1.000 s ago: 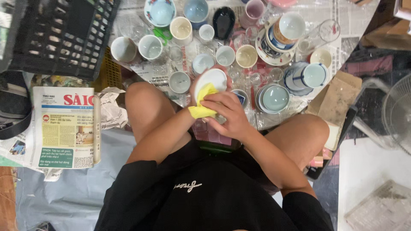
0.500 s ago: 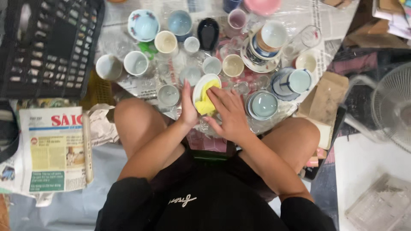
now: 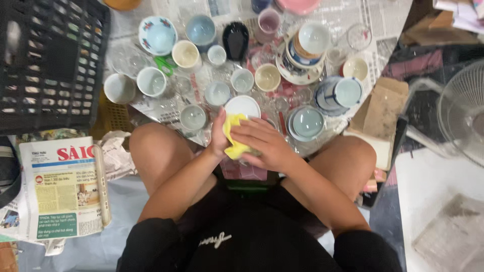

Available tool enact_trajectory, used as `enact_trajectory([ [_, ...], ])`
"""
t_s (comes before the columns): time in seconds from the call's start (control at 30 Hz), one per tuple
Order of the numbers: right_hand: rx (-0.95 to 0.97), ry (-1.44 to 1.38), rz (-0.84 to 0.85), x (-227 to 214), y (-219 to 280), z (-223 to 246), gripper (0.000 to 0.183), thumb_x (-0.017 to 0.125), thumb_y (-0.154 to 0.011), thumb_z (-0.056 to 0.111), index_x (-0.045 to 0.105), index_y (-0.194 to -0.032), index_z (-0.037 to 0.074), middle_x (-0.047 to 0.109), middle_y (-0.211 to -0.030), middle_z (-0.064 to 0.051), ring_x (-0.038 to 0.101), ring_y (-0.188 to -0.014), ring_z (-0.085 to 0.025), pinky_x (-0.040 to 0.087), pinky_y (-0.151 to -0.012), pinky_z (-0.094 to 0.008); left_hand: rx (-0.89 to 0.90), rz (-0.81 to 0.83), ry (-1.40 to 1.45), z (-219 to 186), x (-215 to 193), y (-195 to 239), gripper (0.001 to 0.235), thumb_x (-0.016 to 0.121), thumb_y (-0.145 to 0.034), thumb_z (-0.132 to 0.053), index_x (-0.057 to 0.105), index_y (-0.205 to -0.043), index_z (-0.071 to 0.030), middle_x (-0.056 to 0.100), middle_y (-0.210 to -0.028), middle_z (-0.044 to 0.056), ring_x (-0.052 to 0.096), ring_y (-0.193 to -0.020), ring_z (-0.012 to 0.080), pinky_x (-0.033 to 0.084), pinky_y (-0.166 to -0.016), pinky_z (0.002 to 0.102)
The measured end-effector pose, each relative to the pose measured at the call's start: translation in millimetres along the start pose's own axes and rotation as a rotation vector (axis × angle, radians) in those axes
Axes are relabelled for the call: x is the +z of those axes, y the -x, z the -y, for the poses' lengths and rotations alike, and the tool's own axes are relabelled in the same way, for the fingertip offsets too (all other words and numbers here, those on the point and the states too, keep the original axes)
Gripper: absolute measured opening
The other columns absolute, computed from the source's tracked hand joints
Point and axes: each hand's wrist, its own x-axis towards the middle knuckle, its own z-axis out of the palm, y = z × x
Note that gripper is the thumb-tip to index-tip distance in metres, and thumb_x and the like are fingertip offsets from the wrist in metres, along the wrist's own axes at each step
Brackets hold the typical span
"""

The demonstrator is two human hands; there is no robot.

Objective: The person wipes several ceramic items, including a wooden bowl, a white bowl, and a blue patterned bowl, using a yellow cloth. The person handles each item one at a time, wiping the interior and exterior surfaces before placing them aside.

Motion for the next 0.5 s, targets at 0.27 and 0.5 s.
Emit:
enact_trajectory([
  [0.27, 0.124, 0.303, -0.05, -16, -4, -11, 0.063, 0.078, -0.065, 0.0, 0.071, -0.126, 0.015, 0.069, -0.129, -0.002, 0.063, -0.125, -0.025, 0.04, -0.11, -0.054, 0.09, -0.246, -0.394, -6, -17, -4, 0.071, 0.034, -0.106, -0.051, 0.041, -0.151, 0.003, 0.055, -0.147, 0.018, 0.056, -0.135, 0.0269, 0.044, -0.118, 0.041],
  [0.5, 0.146, 0.069, -0.213, 22, 5, -2, 0.069, 0.077, -0.083, 0.013, 0.054, -0.147, 0.006, 0.056, -0.15, -0.018, 0.053, -0.143, -0.034, 0.041, -0.123, -0.048, 0.037, -0.008, -0.472, 12, -24, 1, 0.07, 0.032, -0.109, -0.055, 0.043, -0.15, 0.001, 0.059, -0.137, 0.019, 0.062, -0.126, 0.0276, 0.05, -0.109, 0.042],
])
